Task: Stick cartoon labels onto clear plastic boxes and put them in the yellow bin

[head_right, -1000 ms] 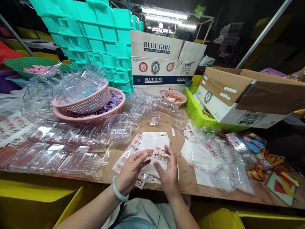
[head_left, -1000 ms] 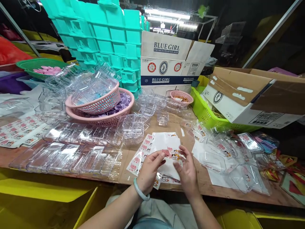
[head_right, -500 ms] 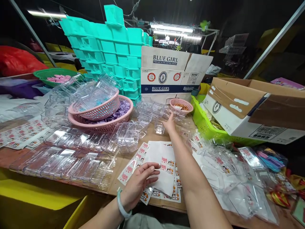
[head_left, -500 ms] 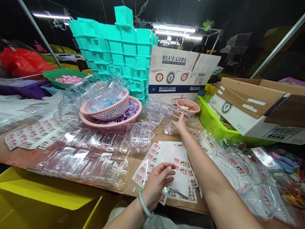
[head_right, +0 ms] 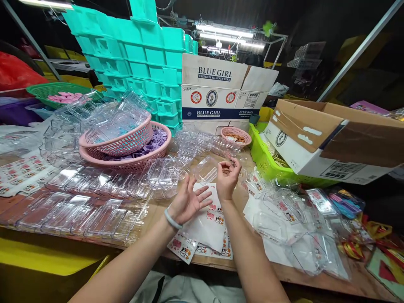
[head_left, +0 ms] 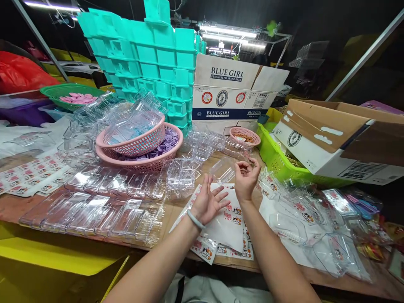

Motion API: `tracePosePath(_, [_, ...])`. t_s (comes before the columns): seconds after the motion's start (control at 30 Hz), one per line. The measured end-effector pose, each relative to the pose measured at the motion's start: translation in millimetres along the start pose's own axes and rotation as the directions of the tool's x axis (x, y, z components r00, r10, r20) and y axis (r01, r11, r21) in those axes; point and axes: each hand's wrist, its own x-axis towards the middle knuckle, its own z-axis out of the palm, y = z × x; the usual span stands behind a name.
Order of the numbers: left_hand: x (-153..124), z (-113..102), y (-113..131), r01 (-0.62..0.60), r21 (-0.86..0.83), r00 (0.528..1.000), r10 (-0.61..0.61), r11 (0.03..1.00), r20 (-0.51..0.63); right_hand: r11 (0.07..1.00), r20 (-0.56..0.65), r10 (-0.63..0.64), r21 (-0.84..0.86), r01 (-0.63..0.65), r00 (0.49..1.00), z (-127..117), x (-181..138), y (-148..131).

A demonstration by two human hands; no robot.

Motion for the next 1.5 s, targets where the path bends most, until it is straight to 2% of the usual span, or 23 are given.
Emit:
tracePosePath(0.07, [9.6, -2.1, 5.9, 0.025, -0.002, 0.998, -0.025, 1.0, 0.059, 0.999, 0.036, 0.014, 0.036, -0.015, 0.999, -14.1, -23.4, -8.5])
tracePosePath(0.13, [14.6, -9.0, 7.6, 0.008, 0.047, 0.999, -0.01, 0.999, 0.046, 0.995, 0.111, 0.055, 0.076, -0.063, 0.992, -30.0, -42.3, -10.3])
tracePosePath(0.2, [14.4, -17.3, 4.6, -0.053, 0.137, 0.999, 0.053, 0.989, 0.004, 0.978, 0.169, 0.142, 0.128, -0.165, 0.975, -45.6, -52.7, -7.8])
tracePosePath(0.27, [9.2, -23.8, -1.8, -0.127, 0.233, 0.992, 0.13, 0.964, 0.001, 0.932, 0.19, 0.297, 0.157, -0.327, 0.936, -58.2, -54.1, -4.6])
tracePosePath(0.3, [5.2, -26.0, -5.6, -0.148, 0.272, 0.989, 0.148, 0.951, 0.021, 0.891, 0.22, 0.391, 0.154, -0.428, 0.894, -62.9, -52.3, -3.5])
tracePosePath(0.37, [-4.4, -28.7, -12.1, -0.152, 0.324, 0.988, 0.135, 0.934, 0.076, 0.777, 0.372, 0.544, 0.117, -0.619, 0.752, -68.6, -46.2, -2.9])
tracePosePath(0.4, [-9.3, -29.6, -14.4, -0.148, 0.339, 0.988, 0.121, 0.929, 0.099, 0.724, 0.462, 0.578, 0.09, -0.683, 0.673, -69.6, -42.5, -2.9])
tracePosePath(0.43, [-14.0, -30.6, -15.7, -0.145, 0.348, 0.987, 0.11, 0.926, 0.118, 0.696, 0.524, 0.582, 0.076, -0.714, 0.622, -69.4, -38.8, -2.4])
tracePosePath(0.47, [-18.3, -31.8, -16.3, -0.143, 0.35, 0.986, 0.105, 0.926, 0.126, 0.698, 0.544, 0.565, 0.085, -0.711, 0.62, -68.3, -35.2, -1.0])
tracePosePath(0.5, [-22.1, -33.4, -16.3, -0.143, 0.347, 0.987, 0.105, 0.927, 0.125, 0.731, 0.517, 0.537, 0.111, -0.674, 0.667, -66.3, -31.7, 1.8])
tracePosePath(0.57, [-28.3, -37.4, -15.7, -0.15, 0.333, 0.987, 0.122, 0.931, 0.103, 0.845, 0.386, 0.44, 0.127, -0.519, 0.811, -61.0, -25.5, 11.3])
tracePosePath(0.6, [-30.8, -39.6, -15.6, -0.161, 0.328, 0.986, 0.14, 0.931, 0.087, 0.899, 0.343, 0.378, 0.086, -0.43, 0.86, -58.4, -23.0, 17.4])
tracePosePath(0.67, [-35.3, -44.2, -16.5, -0.194, 0.331, 0.981, 0.187, 0.924, 0.053, 0.961, 0.354, 0.276, -0.074, -0.267, 0.894, -55.1, -20.0, 28.7])
tracePosePath(0.73, [-39.4, -48.2, -18.9, -0.22, 0.339, 0.974, 0.223, 0.915, 0.03, 0.964, 0.361, 0.208, -0.232, -0.129, 0.909, -55.8, -20.8, 33.1])
tracePosePath(0.8, [-43.1, -51.5, -21.8, -0.215, 0.35, 0.975, 0.223, 0.912, 0.018, 0.952, 0.244, 0.131, -0.303, -0.052, 0.961, -60.9, -26.5, 26.0])
tracePosePath(0.87, [-45.6, -53.7, -24.2, -0.18, 0.367, 0.982, 0.187, 0.913, 0.018, 0.962, 0.114, 0.111, -0.262, -0.078, 0.987, -68.6, -37.0, 7.2])
tracePosePath(0.93, [-46.1, -54.8, -25.6, -0.137, 0.365, 0.99, 0.141, 0.921, 0.017, 0.965, 0.154, 0.23, -0.16, -0.205, 0.961, -75.8, -51.1, -18.8])
tracePosePath(1.0, [-44.8, -55.1, -26.4, -0.107, 0.325, 0.994, 0.113, 0.939, 0.002, 0.927, 0.309, 0.373, -0.102, -0.36, 0.875, -79.8, -65.8, -44.8])
tracePosePath(1.07, [-42.3, -55.0, -27.0, -0.088, 0.282, 0.995, 0.098, 0.955, -0.021, 0.887, 0.41, 0.452, -0.115, -0.447, 0.792, -80.1, -77.7, -64.1])
tracePosePath(1.17, [-38.8, -55.2, -27.8, -0.072, 0.281, 0.996, 0.086, 0.957, -0.039, 0.863, 0.461, 0.494, -0.155, -0.481, 0.738, -77.6, -85.0, -75.1])
tracePosePath(1.4, [-37.0, -57.1, -27.1, -0.075, 0.295, 0.996, 0.087, 0.953, -0.027, 0.838, 0.59, 0.537, -0.288, -0.464, 0.603, -78.4, -76.0, -68.1])
tracePosePath(1.5, [-37.5, -56.6, -26.3, -0.079, 0.291, 0.996, 0.088, 0.953, -0.018, 0.829, 0.603, 0.551, -0.315, -0.463, 0.577, -78.7, -74.8, -67.9])
